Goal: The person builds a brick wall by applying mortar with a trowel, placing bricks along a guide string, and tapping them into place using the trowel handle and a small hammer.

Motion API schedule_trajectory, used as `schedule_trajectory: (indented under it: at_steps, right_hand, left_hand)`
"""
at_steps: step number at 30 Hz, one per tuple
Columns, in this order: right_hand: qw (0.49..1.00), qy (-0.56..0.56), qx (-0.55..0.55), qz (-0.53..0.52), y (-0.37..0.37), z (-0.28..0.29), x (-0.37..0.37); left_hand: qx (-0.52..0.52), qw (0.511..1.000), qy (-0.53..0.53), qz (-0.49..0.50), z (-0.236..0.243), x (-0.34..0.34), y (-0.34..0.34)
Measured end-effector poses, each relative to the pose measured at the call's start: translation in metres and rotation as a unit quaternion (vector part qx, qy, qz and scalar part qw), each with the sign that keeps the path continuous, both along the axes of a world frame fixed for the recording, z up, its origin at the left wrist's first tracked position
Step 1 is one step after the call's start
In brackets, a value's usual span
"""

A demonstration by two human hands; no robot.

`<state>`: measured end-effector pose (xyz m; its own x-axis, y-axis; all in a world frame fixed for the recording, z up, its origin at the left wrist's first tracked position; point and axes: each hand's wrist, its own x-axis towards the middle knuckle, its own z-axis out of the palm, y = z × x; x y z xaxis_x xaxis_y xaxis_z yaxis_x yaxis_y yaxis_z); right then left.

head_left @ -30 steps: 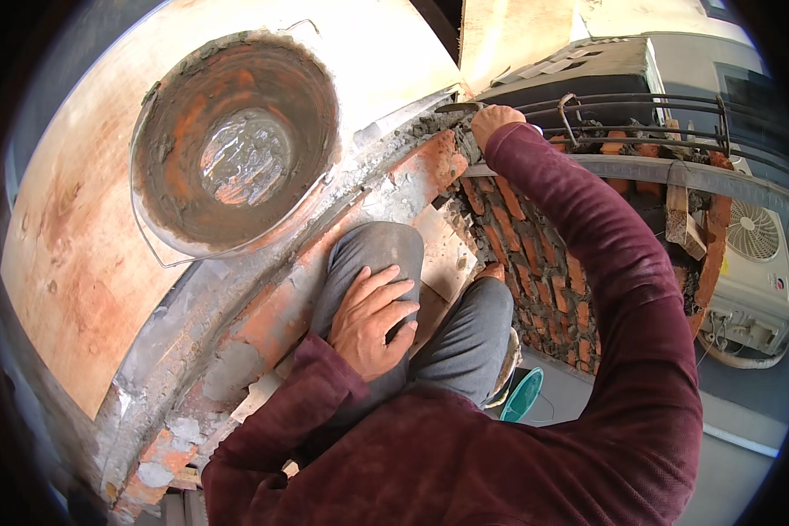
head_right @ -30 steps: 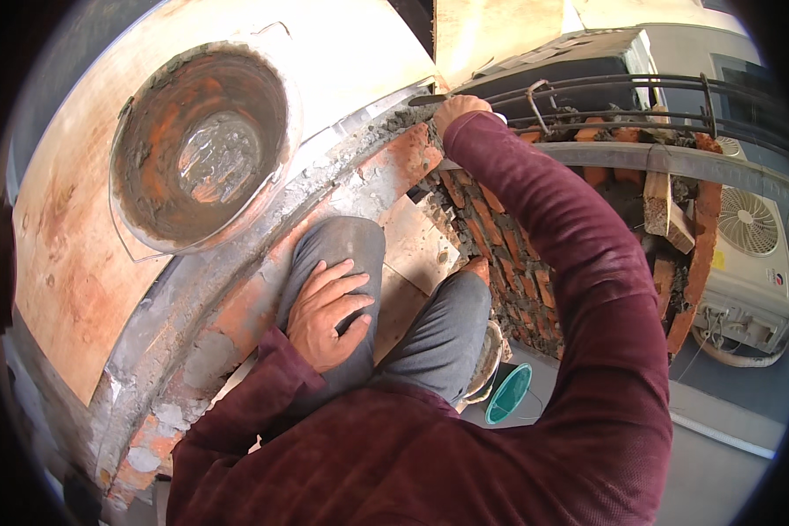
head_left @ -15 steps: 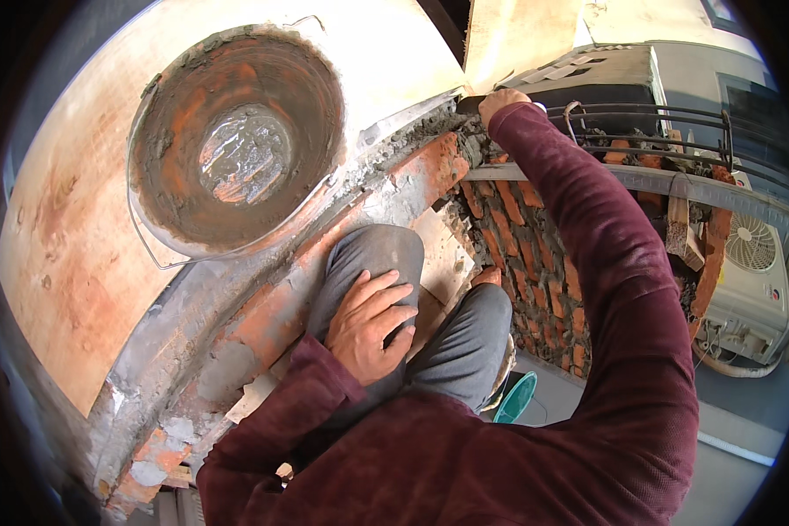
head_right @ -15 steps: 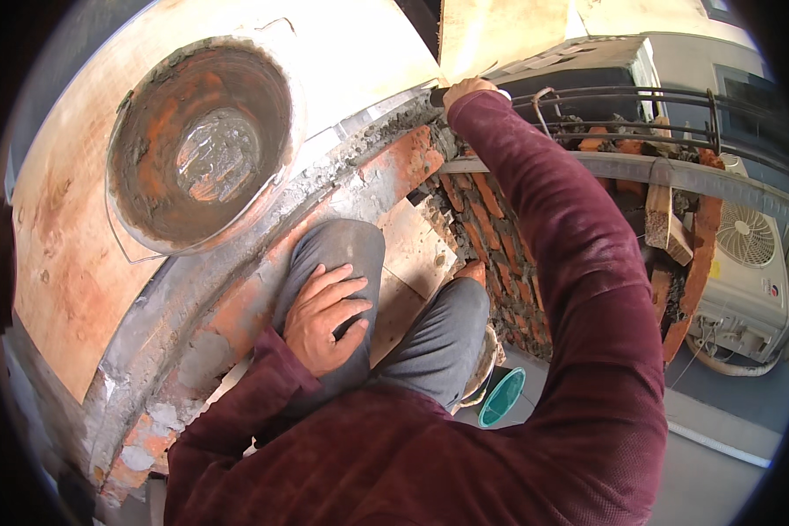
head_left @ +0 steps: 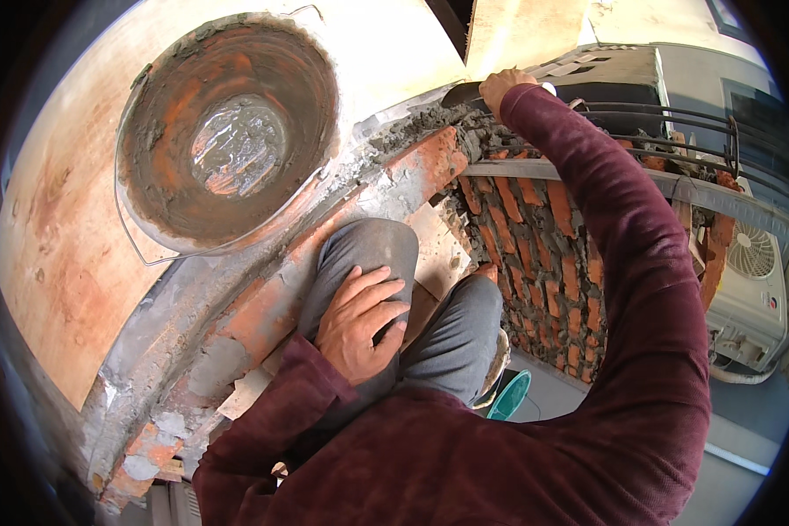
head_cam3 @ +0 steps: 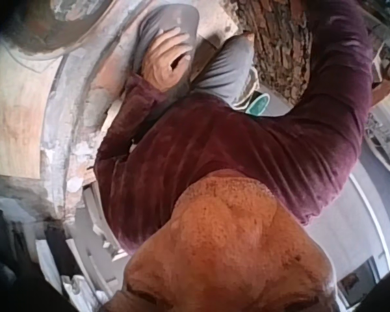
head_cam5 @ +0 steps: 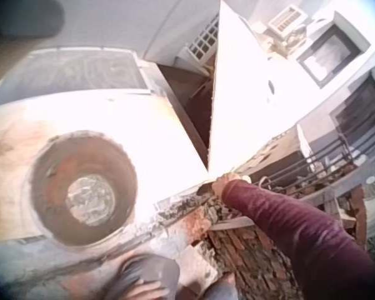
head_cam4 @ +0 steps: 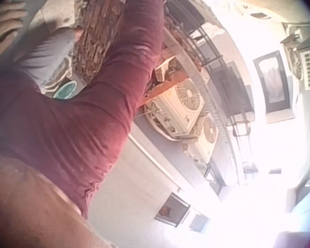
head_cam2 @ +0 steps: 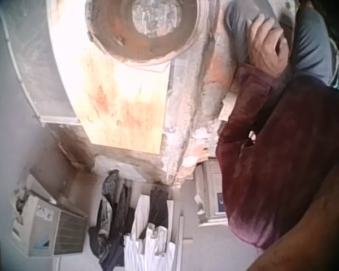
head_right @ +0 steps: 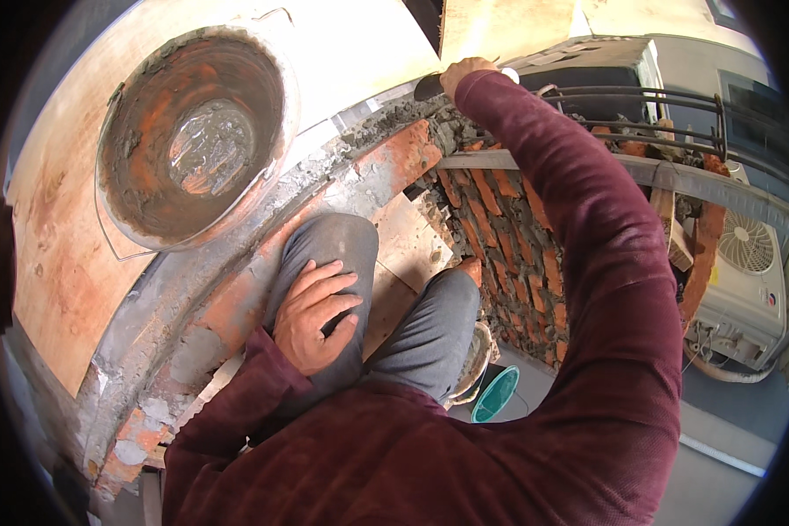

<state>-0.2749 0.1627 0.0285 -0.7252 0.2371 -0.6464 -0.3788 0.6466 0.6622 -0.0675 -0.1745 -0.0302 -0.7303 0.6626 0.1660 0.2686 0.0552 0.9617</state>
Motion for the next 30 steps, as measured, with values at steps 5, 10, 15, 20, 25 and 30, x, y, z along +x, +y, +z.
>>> schedule_trajectory:
  at_steps: [5,10,15,20,25,30]
  right_hand:
    - [0.996,0.001,0.044,-0.076,0.037,-0.074,0.031]
    - [0.996,-0.028,-0.028,-0.082,-0.015,-0.073,0.074]
    - [0.993,-0.066,-0.083,0.048,-0.066,-0.011,0.098]
    - [0.998,-0.06,-0.013,0.003,-0.04,-0.007,0.07]
    - [0.99,0.025,-0.024,-0.136,-0.007,-0.057,0.074]
    - [0.997,-0.042,-0.069,0.004,-0.035,-0.01,0.098]
  left_hand:
    - [0.009,1.0,0.009,-0.006,0.001,0.0,0.004]
    - [-0.007,1.0,0.018,-0.006,0.0,0.003,0.003]
    - [-0.011,1.0,0.024,-0.002,-0.002,0.004,0.002]
    - [-0.014,0.999,0.032,0.0,0.001,0.004,0.005]
    - [-0.002,0.999,0.036,-0.012,0.0,0.004,0.007]
    - [-0.023,0.999,0.026,-0.009,0.001,0.004,0.005]
